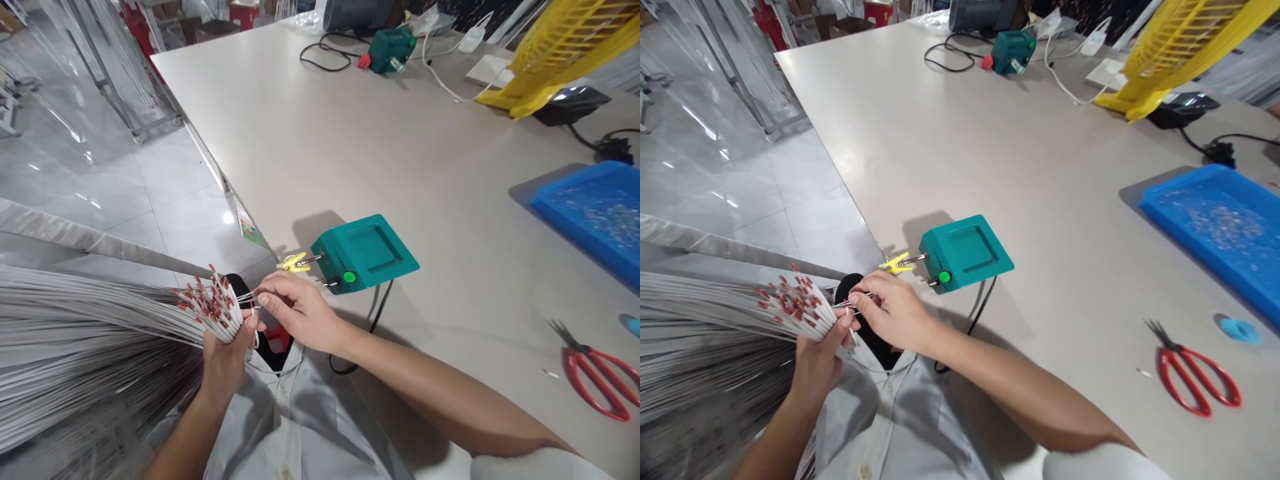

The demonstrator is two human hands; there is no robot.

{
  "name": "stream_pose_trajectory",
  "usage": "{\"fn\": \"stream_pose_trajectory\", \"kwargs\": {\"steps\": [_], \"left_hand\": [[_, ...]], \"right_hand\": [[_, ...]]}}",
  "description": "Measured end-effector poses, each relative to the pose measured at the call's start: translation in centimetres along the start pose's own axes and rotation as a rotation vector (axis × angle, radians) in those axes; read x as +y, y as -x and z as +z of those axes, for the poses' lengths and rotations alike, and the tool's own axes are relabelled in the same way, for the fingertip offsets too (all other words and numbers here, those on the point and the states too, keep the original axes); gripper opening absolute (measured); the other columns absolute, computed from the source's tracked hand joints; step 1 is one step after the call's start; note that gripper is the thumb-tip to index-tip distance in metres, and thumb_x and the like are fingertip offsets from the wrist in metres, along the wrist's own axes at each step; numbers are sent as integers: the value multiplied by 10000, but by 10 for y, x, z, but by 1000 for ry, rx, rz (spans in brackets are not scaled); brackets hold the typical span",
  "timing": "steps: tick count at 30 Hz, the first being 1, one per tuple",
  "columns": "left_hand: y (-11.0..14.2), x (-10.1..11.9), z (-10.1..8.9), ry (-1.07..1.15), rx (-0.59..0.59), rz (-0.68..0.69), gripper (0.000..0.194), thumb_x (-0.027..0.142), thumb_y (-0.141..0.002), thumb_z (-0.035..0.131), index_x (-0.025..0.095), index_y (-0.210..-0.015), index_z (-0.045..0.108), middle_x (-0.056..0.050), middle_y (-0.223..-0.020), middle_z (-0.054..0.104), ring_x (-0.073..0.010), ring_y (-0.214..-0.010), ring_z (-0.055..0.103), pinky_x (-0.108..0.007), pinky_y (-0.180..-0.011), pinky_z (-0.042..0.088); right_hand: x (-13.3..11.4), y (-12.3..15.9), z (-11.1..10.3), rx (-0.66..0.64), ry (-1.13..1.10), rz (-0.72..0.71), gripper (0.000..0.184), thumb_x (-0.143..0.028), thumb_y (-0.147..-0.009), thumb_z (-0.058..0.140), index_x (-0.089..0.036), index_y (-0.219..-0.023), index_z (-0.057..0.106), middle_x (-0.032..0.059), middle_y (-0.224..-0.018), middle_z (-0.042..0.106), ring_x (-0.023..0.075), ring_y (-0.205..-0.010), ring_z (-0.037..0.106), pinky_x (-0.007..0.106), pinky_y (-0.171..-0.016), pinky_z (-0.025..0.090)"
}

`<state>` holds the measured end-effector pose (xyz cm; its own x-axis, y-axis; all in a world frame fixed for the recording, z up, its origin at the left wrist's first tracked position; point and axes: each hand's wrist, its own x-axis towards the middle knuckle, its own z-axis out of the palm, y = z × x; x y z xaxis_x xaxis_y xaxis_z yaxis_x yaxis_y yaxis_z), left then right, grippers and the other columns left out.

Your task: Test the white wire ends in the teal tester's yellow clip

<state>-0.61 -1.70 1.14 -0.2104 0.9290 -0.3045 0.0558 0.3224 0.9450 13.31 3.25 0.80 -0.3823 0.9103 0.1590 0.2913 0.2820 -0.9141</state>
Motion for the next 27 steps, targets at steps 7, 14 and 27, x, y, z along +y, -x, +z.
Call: {"fn": "stream_pose_trajectory", "kwargs": {"steps": [7, 14, 27], "left_hand": [[-3, -7, -4, 16, -108, -28, 198, 354, -667, 646, 170, -595, 636, 2, -445, 511, -116, -424, 432, -237, -420, 372], [-2, -15, 1, 29, -18, -42, 177, 306, -657, 666, 130, -642, 649, 20, -452, 521, -80, -417, 419, -203, -412, 342], [-4, -8, -3, -8, -184, -5, 142, 267, -672, 639, 142, -616, 604, 41, -436, 469, -82, -422, 412, -206, -421, 343]], "right_hand": [[1, 0, -8, -262, 179, -149, 217, -192, -855, 455, -166, -756, 647, 28, -698, 641, 121, -669, 575, 216, -604, 405], [0, 8, -13, -333, 477, -57, 159, -131, -782, 448, -166, -700, 579, 19, -691, 596, 114, -599, 523, 216, -536, 351], [3, 13, -14, -154, 496, -386, 208, -173, -848, 407, -153, -863, 614, 73, -848, 622, 141, -755, 567, 238, -601, 415]]}}
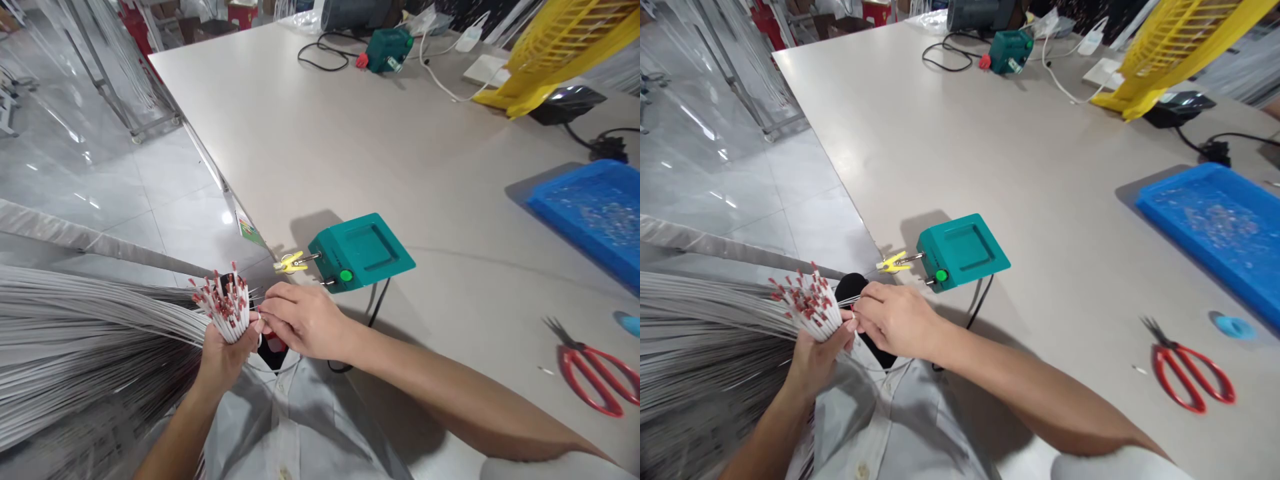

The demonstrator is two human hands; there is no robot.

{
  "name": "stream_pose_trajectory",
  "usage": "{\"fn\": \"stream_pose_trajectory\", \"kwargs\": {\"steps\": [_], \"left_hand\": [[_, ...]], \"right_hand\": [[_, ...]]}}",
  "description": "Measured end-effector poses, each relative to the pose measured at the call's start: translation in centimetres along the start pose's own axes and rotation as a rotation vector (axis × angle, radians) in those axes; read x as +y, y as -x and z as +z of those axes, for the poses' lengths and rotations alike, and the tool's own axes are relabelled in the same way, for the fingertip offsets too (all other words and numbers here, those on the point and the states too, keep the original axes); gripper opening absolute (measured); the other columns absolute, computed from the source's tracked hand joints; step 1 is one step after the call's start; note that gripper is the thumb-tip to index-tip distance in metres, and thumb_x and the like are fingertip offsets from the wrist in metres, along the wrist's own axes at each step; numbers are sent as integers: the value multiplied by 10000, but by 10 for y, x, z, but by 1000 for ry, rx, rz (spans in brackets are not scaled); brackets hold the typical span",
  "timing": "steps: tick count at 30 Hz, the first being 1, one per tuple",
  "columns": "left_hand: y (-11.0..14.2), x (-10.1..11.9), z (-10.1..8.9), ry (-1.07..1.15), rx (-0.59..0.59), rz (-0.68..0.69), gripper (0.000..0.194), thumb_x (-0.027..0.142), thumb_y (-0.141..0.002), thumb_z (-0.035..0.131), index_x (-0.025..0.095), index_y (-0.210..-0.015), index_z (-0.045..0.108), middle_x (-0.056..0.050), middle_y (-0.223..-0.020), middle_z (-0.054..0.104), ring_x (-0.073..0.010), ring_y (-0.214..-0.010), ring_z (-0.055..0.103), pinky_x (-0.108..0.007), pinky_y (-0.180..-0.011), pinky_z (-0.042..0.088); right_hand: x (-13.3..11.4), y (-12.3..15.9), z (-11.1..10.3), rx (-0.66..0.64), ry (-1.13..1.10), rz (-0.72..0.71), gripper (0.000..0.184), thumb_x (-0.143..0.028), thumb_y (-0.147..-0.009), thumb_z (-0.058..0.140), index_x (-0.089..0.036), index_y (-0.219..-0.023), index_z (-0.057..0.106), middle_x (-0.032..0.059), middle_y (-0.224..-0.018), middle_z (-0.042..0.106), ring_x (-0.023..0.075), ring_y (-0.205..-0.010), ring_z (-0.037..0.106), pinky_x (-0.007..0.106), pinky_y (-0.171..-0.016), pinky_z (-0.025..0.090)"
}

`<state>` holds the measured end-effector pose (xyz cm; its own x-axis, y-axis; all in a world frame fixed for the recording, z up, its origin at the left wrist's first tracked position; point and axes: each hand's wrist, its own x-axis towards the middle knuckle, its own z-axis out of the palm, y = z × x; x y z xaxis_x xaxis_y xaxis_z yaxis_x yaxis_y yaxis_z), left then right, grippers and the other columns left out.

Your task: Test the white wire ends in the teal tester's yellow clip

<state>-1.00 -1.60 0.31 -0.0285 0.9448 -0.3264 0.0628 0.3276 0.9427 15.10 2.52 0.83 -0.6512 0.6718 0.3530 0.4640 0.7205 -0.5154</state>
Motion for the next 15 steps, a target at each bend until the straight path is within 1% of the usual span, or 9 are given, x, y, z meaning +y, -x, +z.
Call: {"fn": "stream_pose_trajectory", "kwargs": {"steps": [1, 3, 4, 6, 8, 10, 12, 13, 15], "left_hand": [[0, -2, 0, -32, -26, 7, 137, 245, -677, 633, 145, -594, 589, 42, -447, 467, -81, -432, 411, -204, -430, 343], [0, -6, 0, -77, -53, 29, 127, 207, -687, 619, 151, -583, 570, 39, -485, 482, -84, -463, 423, -204, -454, 351], [0, -7, 1, -94, -50, 42, 120, 198, -694, 610, 154, -589, 571, 36, -502, 490, -88, -476, 433, -205, -464, 355], [0, -10, 4, -126, -12, 63, 90, 194, -704, 596, 156, -623, 595, 29, -523, 510, -101, -495, 460, -210, -473, 364], [0, -13, 6, -158, 48, 83, 62, 200, -703, 598, 160, -668, 629, 24, -527, 530, -113, -500, 484, -216, -479, 378], [1, -16, 6, -191, 82, 105, 59, 202, -689, 616, 164, -706, 658, 20, -531, 555, -121, -503, 506, -223, -500, 402], [1, -18, 5, -218, 79, 123, 66, 200, -676, 632, 167, -714, 674, 18, -526, 569, -123, -499, 518, -226, -516, 418], [1, -19, 4, -224, 70, 127, 63, 198, -671, 638, 168, -709, 678, 17, -524, 573, -122, -495, 521, -225, -517, 421], [1, -20, 3, -200, 42, 113, 57, 201, -675, 639, 166, -698, 677, 14, -526, 581, -117, -488, 520, -219, -502, 418]], "right_hand": [[0, 0, -1, -31, 57, -31, 226, -177, -848, 393, -150, -829, 616, 74, -825, 619, 139, -711, 558, 246, -581, 400], [-2, -2, -5, -104, 131, -28, 243, -195, -840, 383, -144, -773, 610, 72, -784, 607, 134, -630, 528, 258, -539, 364], [-4, -3, -7, -143, 133, 9, 239, -200, -833, 387, -142, -749, 603, 67, -763, 598, 131, -606, 514, 258, -523, 346], [-6, -6, -11, -199, 49, 155, 201, -191, -801, 423, -146, -696, 588, 51, -731, 584, 122, -597, 502, 249, -514, 331], [-5, -10, -14, -252, -167, 370, 165, -169, -759, 456, -152, -642, 571, 18, -655, 564, 107, -577, 497, 230, -511, 335], [0, -15, -15, -342, -510, 638, 136, -167, -720, 480, -153, -612, 562, -19, -558, 525, 81, -486, 467, 207, -460, 327], [7, -17, -13, -449, -888, 891, 102, -197, -683, 519, -146, -605, 562, -40, -505, 497, 62, -387, 427, 191, -371, 282], [10, -18, -11, -488, -1051, 989, 95, -211, -663, 542, -140, -603, 563, -42, -500, 500, 60, -357, 423, 187, -338, 262], [13, -15, -6, -521, -1268, 1105, 89, -208, -635, 554, -135, -585, 557, -36, -502, 519, 66, -336, 448, 184, -310, 263]]}}
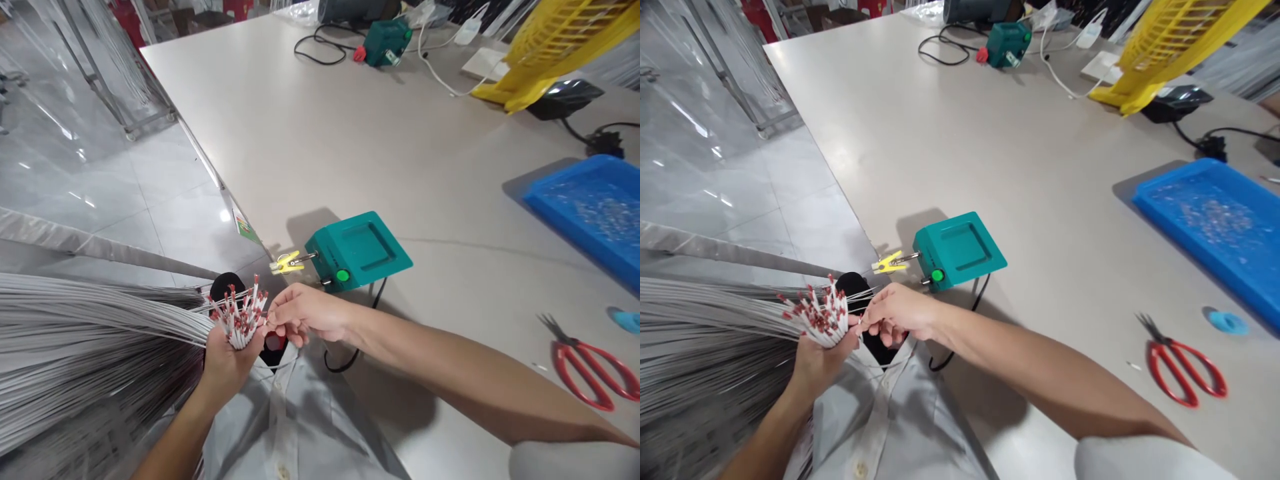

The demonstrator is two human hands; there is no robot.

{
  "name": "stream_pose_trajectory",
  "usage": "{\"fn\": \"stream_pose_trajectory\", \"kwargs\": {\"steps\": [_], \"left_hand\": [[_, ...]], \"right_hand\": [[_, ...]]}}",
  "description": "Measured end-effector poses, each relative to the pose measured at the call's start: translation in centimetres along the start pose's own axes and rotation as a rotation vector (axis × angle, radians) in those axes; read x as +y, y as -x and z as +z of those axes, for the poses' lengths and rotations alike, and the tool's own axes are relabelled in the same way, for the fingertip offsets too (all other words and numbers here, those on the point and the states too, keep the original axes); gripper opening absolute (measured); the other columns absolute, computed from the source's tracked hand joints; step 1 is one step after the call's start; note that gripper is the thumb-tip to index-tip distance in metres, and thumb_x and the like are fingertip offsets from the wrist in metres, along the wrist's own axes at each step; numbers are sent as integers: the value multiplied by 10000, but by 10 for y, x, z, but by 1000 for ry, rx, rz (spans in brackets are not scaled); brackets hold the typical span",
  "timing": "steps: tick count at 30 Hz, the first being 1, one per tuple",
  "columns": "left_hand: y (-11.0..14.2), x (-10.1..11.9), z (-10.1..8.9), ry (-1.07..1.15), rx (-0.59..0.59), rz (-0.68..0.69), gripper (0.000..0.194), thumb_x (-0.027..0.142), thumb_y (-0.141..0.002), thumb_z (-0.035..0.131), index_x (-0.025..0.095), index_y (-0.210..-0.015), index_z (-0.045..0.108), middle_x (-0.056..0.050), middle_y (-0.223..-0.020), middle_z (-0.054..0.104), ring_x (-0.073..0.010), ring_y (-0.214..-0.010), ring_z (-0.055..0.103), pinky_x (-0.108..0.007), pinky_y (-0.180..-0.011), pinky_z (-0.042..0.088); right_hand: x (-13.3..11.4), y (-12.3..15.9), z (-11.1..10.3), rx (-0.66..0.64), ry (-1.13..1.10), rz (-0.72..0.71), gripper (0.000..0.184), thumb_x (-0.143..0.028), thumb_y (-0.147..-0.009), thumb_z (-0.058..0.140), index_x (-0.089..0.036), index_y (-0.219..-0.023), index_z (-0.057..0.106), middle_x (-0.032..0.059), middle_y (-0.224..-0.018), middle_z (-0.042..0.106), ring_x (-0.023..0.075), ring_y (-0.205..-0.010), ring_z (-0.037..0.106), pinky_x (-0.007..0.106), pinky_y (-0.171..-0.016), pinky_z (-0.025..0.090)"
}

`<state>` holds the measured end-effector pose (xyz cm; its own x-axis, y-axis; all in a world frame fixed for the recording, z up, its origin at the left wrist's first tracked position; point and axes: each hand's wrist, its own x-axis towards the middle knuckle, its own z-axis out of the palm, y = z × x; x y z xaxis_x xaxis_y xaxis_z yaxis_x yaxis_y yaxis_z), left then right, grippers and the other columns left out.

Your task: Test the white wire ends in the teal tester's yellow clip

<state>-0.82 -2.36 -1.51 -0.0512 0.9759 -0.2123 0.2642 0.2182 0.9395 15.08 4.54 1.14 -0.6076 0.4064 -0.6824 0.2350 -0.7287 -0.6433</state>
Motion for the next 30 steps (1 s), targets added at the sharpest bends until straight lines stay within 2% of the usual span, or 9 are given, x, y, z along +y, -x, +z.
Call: {"fn": "stream_pose_trajectory", "kwargs": {"steps": [3, 5, 8, 11, 14, 17, 21, 25, 30], "left_hand": [[-2, 4, 0, 87, -9, -87, 55, 203, -685, 633, 153, -689, 655, 13, -519, 581, -105, -477, 508, -211, -479, 408], [-4, 9, 0, 131, 26, -163, 88, 212, -681, 644, 145, -738, 649, 24, -489, 561, -99, -463, 491, -209, -468, 401], [-9, 17, 1, 170, 50, -211, 258, 261, -684, 661, 144, -913, 642, 38, -476, 543, -101, -457, 470, -213, -448, 379], [-15, 19, 3, 202, 35, -209, 350, 303, -687, 659, 146, -999, 632, 22, -525, 584, -102, -454, 461, -220, -438, 364], [-23, 19, 8, 250, 25, -195, 382, 299, -688, 654, 128, -1028, 628, 19, -532, 597, -99, -457, 475, -220, -460, 374], [-32, 20, 14, 311, 20, -164, 422, 292, -694, 654, 119, -1076, 607, 19, -542, 606, -89, -469, 477, -213, -488, 381], [-40, 23, 18, 312, 8, -143, 443, 298, -696, 655, 111, -1095, 605, -28, -659, 667, -87, -492, 484, -218, -498, 387], [-44, 23, 19, 322, 12, -123, 458, 303, -706, 653, 108, -1116, 593, -51, -724, 692, -91, -504, 478, -231, -509, 390], [-49, 24, 24, 333, 27, -100, 378, 300, -706, 652, 125, -1041, 634, -25, -648, 662, -97, -488, 457, -250, -534, 399]], "right_hand": [[11, 1, 3, -2, -51, 39, 84, -165, -654, 487, -147, -583, 530, -37, -503, 521, 74, -335, 480, 180, -310, 295], [16, 9, 6, 80, 105, -29, 107, -152, -696, 452, -157, -618, 525, -35, -529, 531, 76, -363, 498, 178, -329, 323], [14, 25, 1, 334, 626, -413, 157, -197, -801, 443, -161, -745, 585, 13, -639, 615, 113, -554, 580, 211, -489, 447], [3, 38, -15, 664, 1220, -807, 247, -220, -864, 425, -132, -1024, 592, 117, -988, 648, 213, -920, 591, 316, -746, 479], [-8, 39, -31, 806, 1704, -735, 342, -179, -870, 433, -86, -1189, 517, 165, -1116, 601, 288, -1046, 527, 412, -855, 419], [-18, 34, -38, 768, 1943, -604, 318, -102, -852, 422, -68, -1136, 560, 162, -1001, 640, 319, -1068, 498, 480, -934, 323], [-32, 31, -37, 653, 1930, -509, 213, -194, -858, 468, -109, -967, 631, 137, -911, 659, 298, -991, 529, 487, -932, 282], [-46, 32, -43, 548, 1861, -435, 208, -268, -854, 509, -139, -949, 641, 109, -929, 671, 284, -1023, 520, 478, -934, 255], [-51, 29, -50, 544, 1780, -421, 130, -260, -792, 578, -164, -810, 664, 84, -902, 677, 281, -1039, 516, 503, -953, 208]]}}
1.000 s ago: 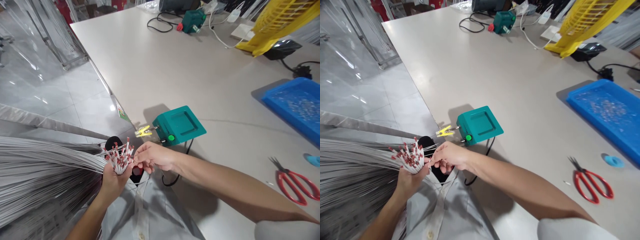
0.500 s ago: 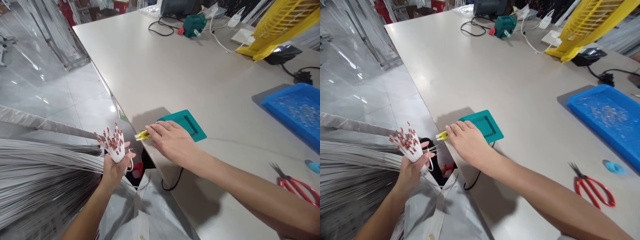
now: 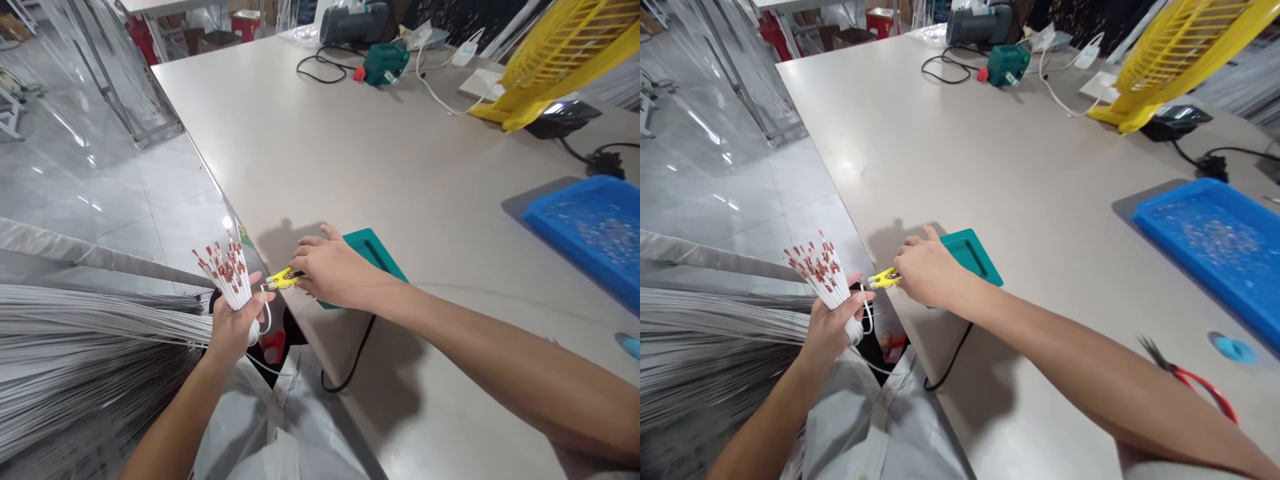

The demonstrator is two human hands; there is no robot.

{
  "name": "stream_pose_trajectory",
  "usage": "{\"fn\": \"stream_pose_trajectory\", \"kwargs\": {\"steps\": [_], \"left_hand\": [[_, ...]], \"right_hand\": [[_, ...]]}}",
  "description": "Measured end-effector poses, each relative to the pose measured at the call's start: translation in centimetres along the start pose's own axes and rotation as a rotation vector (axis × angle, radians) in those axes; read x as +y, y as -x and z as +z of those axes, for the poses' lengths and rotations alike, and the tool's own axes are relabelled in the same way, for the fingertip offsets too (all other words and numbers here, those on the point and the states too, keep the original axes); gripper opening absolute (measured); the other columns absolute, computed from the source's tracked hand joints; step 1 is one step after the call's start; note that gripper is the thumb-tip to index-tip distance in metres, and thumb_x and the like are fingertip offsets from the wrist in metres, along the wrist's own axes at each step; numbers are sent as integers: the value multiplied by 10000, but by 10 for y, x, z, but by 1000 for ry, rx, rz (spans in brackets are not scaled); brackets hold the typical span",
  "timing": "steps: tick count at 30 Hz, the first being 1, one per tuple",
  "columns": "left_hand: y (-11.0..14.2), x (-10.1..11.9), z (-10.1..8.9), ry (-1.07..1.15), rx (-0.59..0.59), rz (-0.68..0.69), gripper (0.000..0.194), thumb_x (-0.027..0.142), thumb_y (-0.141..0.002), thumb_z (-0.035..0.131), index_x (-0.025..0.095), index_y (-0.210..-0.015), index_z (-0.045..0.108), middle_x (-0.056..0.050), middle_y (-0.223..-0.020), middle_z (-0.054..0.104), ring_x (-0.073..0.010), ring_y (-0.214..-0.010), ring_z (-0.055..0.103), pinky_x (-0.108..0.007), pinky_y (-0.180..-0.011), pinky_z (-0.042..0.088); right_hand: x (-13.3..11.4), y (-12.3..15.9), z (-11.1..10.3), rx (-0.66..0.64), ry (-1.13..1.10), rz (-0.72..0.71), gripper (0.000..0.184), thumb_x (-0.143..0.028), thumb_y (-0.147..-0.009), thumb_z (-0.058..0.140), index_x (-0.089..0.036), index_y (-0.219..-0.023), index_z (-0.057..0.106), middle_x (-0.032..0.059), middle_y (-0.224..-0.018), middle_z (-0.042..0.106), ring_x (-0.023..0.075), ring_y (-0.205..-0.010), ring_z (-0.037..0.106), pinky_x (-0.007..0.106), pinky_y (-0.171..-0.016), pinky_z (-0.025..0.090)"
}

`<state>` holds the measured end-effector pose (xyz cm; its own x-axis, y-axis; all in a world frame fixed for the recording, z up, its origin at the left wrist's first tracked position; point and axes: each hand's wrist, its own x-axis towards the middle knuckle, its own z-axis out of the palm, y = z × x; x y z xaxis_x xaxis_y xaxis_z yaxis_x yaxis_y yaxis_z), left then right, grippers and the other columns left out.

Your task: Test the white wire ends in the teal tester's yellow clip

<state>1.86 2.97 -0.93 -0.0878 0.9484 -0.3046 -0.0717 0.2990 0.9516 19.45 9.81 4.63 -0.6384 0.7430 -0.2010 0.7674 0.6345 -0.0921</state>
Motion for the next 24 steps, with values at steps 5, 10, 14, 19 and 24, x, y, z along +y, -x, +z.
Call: {"fn": "stream_pose_trajectory", "kwargs": {"steps": [5, 10, 14, 19, 24], "left_hand": [[-3, -4, 5, 61, -14, 20, 365, 300, -712, 645, 140, -1040, 631, 7, -554, 605, -108, -490, 438, -256, -539, 387], [-4, -6, 5, 100, -32, 18, 410, 282, -711, 655, 128, -1087, 604, 0, -597, 626, -99, -495, 423, -253, -541, 372], [-5, -6, 6, 85, -15, 13, 395, 285, -710, 652, 138, -1075, 616, -37, -665, 675, -102, -482, 427, -264, -530, 381], [-6, -8, 6, 90, -2, 25, 464, 282, -690, 673, 106, -1112, 598, -40, -662, 680, -83, -472, 429, -247, -508, 373], [-7, -9, 5, 84, -7, 5, 499, 281, -675, 695, 79, -1120, 596, -32, -632, 666, -80, -472, 430, -235, -487, 362]], "right_hand": [[-3, 1, 2, 54, 33, 14, 185, -297, -760, 602, -137, -846, 638, 99, -867, 671, 268, -952, 558, 528, -957, 192], [-3, -1, 5, 63, 67, -73, 124, -221, -777, 582, -141, -837, 653, 87, -844, 685, 252, -981, 556, 511, -993, 158], [-1, -4, 7, 19, 84, -114, 108, -114, -741, 565, -151, -712, 662, 65, -727, 689, 243, -977, 571, 507, -1011, 131], [1, -5, 7, -8, 66, -95, 136, -116, -763, 547, -165, -709, 662, 58, -739, 690, 226, -971, 588, 513, -1024, 109], [1, -5, 6, -12, 65, -90, 133, -116, -769, 547, -162, -725, 664, 59, -746, 691, 226, -1002, 581, 518, -1034, 101]]}}
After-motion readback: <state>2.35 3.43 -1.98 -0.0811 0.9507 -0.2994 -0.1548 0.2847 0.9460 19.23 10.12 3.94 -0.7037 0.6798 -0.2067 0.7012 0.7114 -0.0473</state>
